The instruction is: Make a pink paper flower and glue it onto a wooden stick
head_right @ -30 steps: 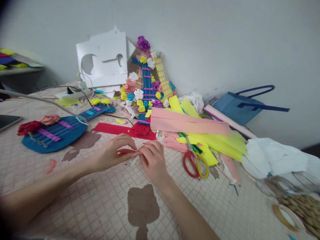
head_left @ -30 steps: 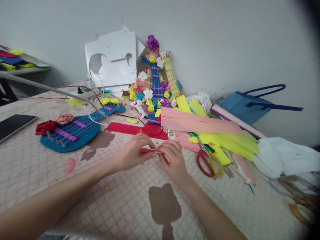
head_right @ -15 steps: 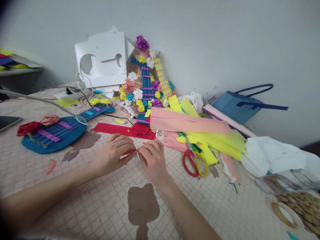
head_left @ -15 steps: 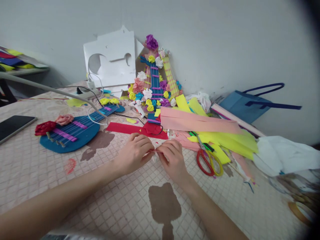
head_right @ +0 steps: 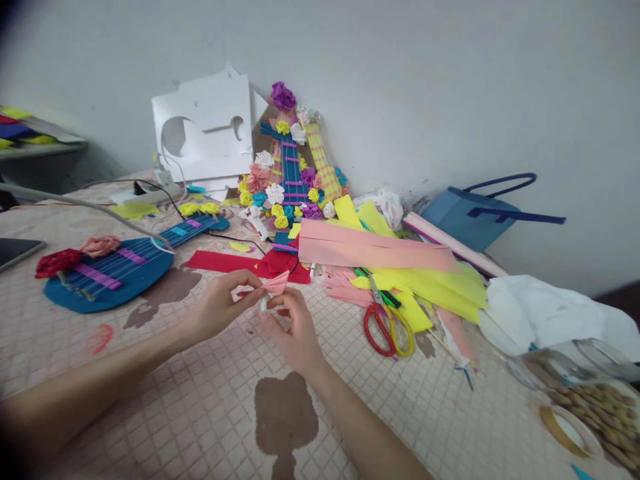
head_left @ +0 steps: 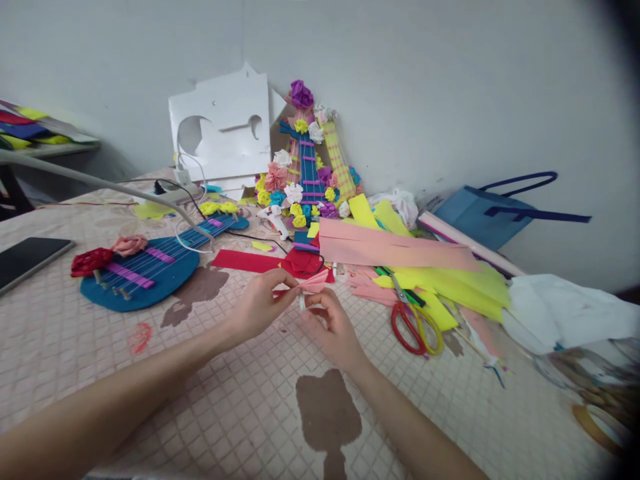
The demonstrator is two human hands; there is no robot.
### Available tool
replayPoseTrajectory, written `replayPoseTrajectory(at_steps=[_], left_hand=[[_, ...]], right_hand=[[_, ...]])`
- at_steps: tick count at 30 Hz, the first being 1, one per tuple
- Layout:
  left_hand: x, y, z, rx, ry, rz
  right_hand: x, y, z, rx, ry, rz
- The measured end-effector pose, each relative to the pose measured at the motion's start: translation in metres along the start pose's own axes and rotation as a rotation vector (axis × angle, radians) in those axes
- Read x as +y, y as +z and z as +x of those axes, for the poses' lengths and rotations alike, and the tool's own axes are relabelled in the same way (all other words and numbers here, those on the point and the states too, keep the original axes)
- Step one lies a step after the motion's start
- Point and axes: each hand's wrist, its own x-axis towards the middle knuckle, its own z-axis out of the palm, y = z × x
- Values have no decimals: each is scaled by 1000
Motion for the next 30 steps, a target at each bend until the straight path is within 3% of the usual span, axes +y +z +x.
replayPoseTrajectory(at_steps=[8,10,16,21,30], left_hand=[[-7,2,-2,171,237,259],[-6,1,-2,166,249,267],[-3,-2,2,-80,-51,-87],[-12,-2,6,-201,-143,-324],[-20,-7,8,-360,-347,-514]], right_hand=[[-7,4,-2,58,-41,-67],[-8,5,-3,53,-41,-66],[-3,4,-4,53,-17,-59],[0,1,-4,50,-13,-68],[-2,-2,-3,47,1,-89]])
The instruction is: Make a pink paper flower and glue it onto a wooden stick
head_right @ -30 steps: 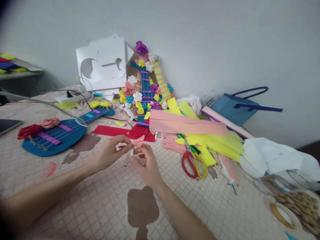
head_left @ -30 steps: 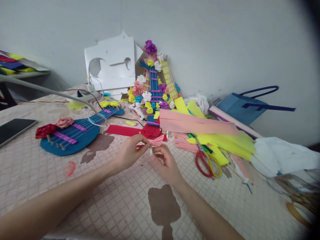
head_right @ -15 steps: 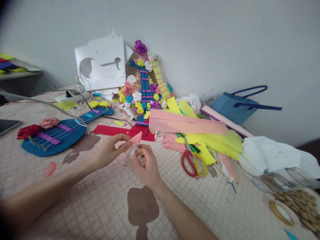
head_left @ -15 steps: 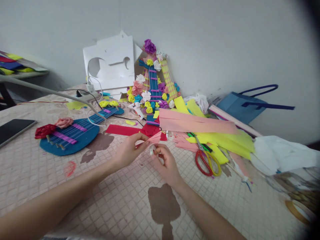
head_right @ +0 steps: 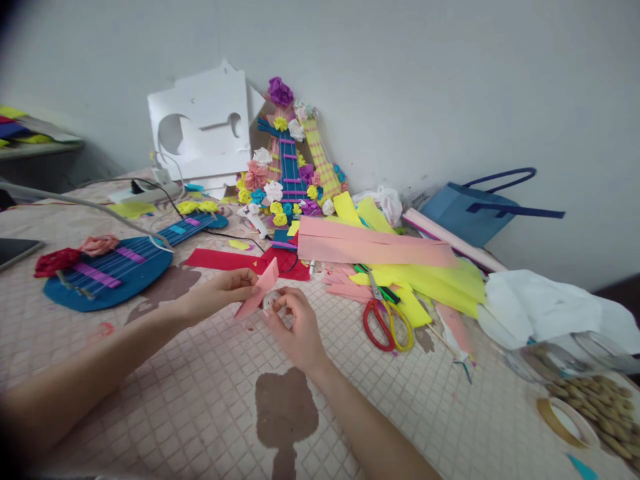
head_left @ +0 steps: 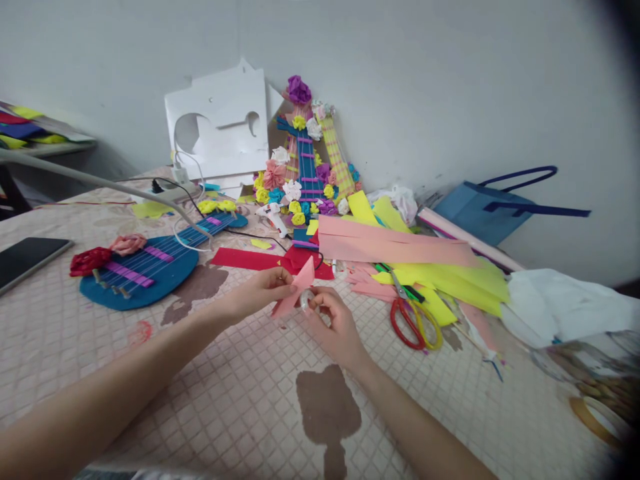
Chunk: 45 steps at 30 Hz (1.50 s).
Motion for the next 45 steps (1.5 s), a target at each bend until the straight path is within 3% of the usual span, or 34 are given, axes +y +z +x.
replayPoseTrajectory(at_steps=[5,13,22,36,42,45], left_hand=[[0,-1,0,-64,-81,-107],[0,-2,2,-77,27,-12],[1,-3,2,-136,2,47],[5,0,2,-110,68,13],[0,-3,2,-114,-76,-82],[-2,-2,1,-139,-66,-87]], right_hand=[[-1,-1,0,-5,-1,4],[1,-2,0,-62,96,74],[2,-2,1,-102,208,170],[2,-2,1,-126,260,194],[4,-2,1,-144,299,222],[3,-2,1,-132,314,221]])
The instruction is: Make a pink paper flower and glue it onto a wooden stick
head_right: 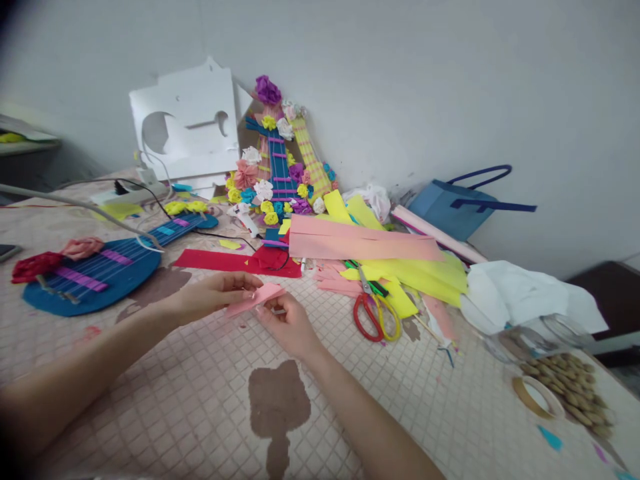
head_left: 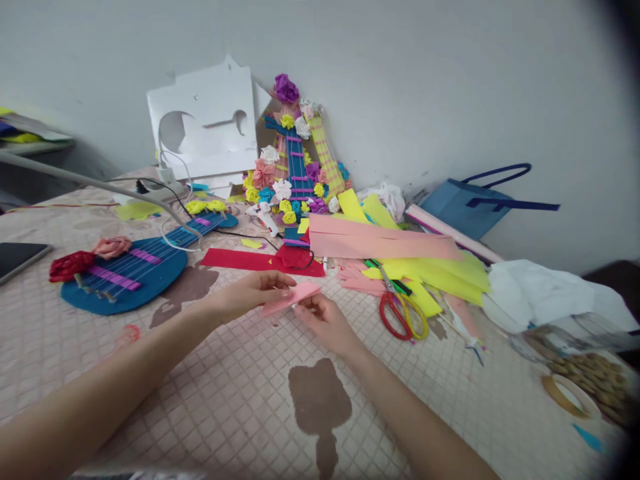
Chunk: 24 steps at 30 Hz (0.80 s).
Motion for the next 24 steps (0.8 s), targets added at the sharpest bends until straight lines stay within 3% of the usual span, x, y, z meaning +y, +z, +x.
replayPoseTrajectory(at_steps=[5,10,16,21,24], left_hand=[[0,9,-1,16,155,180],[0,12,-1,42,198,201],[0,8,1,128,120,194],[-1,12,2,236,131,128],[-7,15,3,215,98,121]], right_hand=[[-3,0,0,3,24,-5],[-5,-2,0,-15,34,18],[-4,-4,1,-59,38,59],[-2,-4,1,-80,40,78],[-2,-5,1,-77,45,62]])
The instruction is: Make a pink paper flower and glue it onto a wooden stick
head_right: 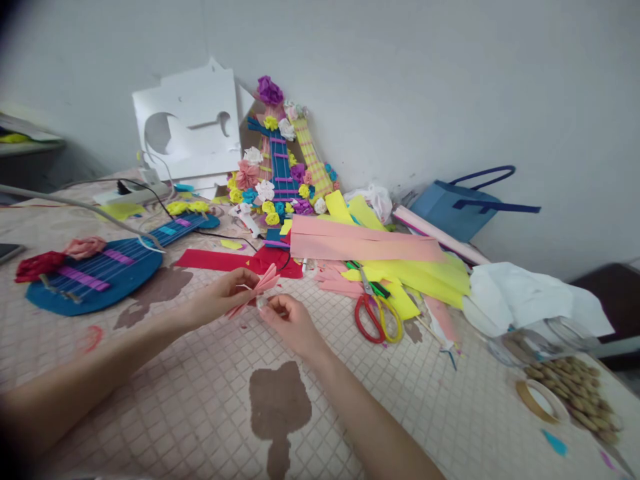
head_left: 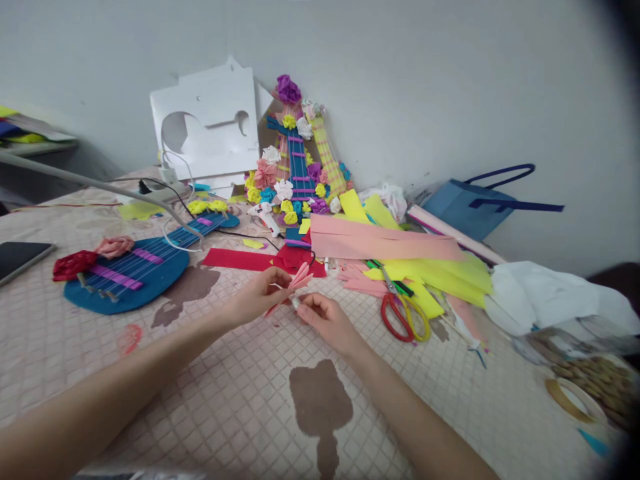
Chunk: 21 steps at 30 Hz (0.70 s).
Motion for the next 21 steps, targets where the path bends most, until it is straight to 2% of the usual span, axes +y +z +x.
replayPoseTrajectory(at_steps=[5,11,15,18,21], left_hand=[[-7,1,2,-64,-34,-120],[-7,0,5,3,-35,-152],[-6,0,3,74,86,74],[-4,1,0,174,189,291],[-2,2,-3,272,235,401]], right_hand=[[-2,0,0,-1,11,-9],[-4,1,0,-5,31,-3],[-5,1,-2,4,8,-16],[-3,1,-1,8,0,-18],[-2,1,-1,4,17,12]])
